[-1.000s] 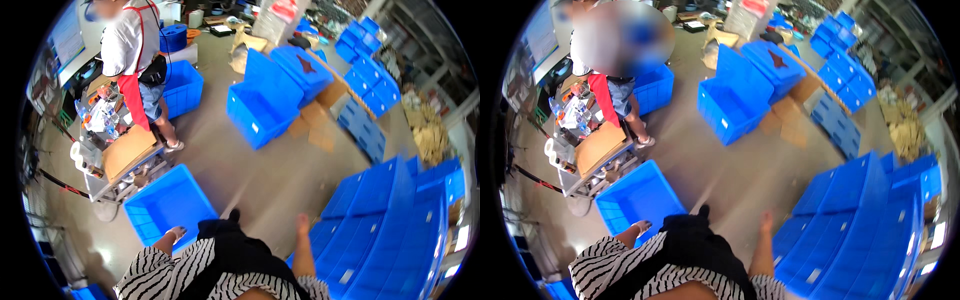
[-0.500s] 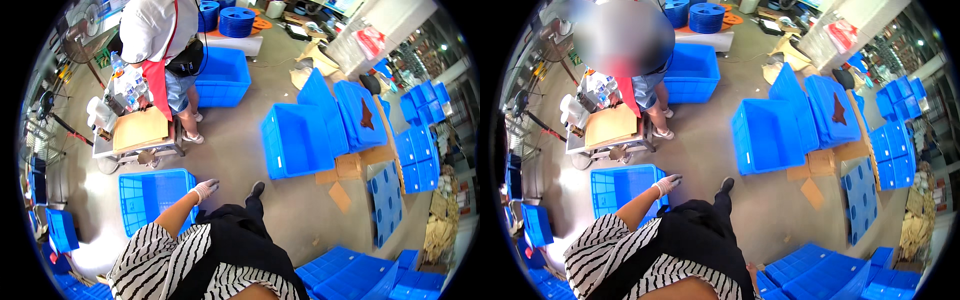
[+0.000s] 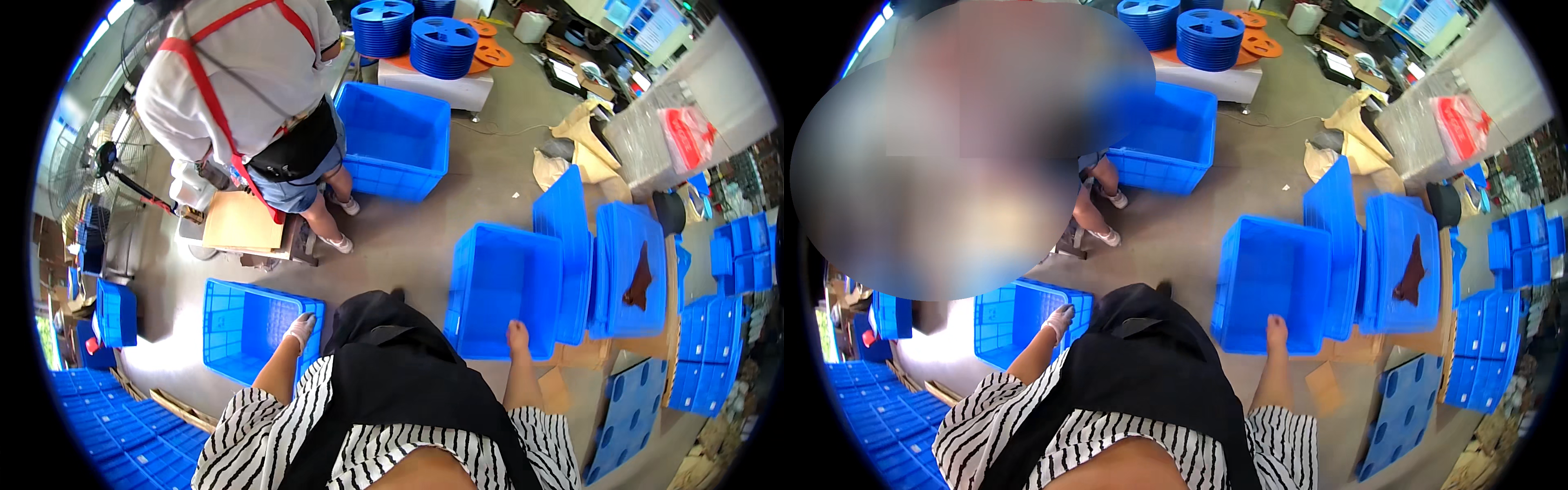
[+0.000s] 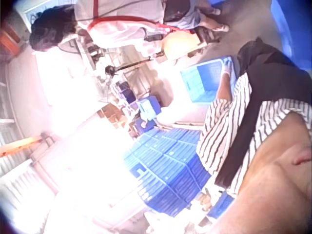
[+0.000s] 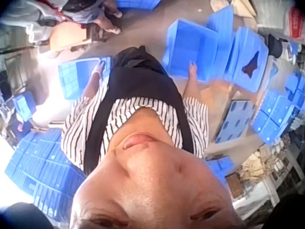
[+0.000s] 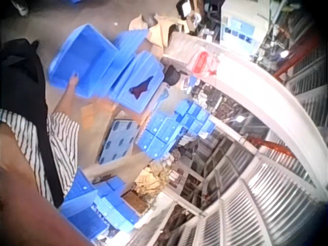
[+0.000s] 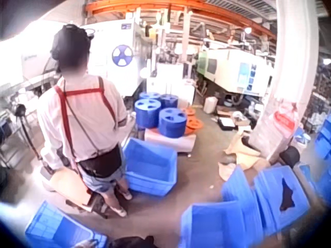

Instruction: The person stacks blue circular plastic parts from a conveyor belt onto a metal table, arranging them into neat piles. They then move to a different area and place blue plastic reels into a blue crate.

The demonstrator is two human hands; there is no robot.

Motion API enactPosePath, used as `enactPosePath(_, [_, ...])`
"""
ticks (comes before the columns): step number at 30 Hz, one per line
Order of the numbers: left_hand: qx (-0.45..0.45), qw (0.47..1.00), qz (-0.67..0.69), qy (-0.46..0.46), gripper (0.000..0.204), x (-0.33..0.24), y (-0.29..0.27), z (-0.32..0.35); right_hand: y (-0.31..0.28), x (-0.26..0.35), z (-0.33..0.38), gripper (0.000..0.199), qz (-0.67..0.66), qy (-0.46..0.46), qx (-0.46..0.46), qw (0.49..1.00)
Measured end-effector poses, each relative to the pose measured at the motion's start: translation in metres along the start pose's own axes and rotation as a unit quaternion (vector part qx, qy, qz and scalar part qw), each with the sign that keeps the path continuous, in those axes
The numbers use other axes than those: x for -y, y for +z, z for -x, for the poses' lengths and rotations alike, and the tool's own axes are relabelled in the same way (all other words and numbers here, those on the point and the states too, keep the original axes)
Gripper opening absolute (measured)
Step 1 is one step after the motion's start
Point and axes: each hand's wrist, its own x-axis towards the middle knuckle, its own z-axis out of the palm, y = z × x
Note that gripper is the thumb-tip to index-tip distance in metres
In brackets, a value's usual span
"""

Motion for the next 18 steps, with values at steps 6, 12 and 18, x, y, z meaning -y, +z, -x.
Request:
enactPosePath(6, [0.129, 0.911, -0.313, 0.236, 0.035, -0.025, 0.023, -0.106, 0.101, 0.233, -0.09, 0.032, -0.064, -0.111, 0.127, 0.984])
enactPosePath(12, [0.091, 0.909, -0.349, 0.209, 0.037, -0.129, -0.033, -0.214, 0.126, 0.254, -0.147, 0.041, 0.348, -0.117, 0.396, 0.842])
enactPosePath(18, [-0.03, 0.996, 0.067, 0.051, 0.049, -0.311, -0.1, -0.264, 0.094, 0.266, -0.239, 0.039, 0.155, 0.072, 0.152, 0.973])
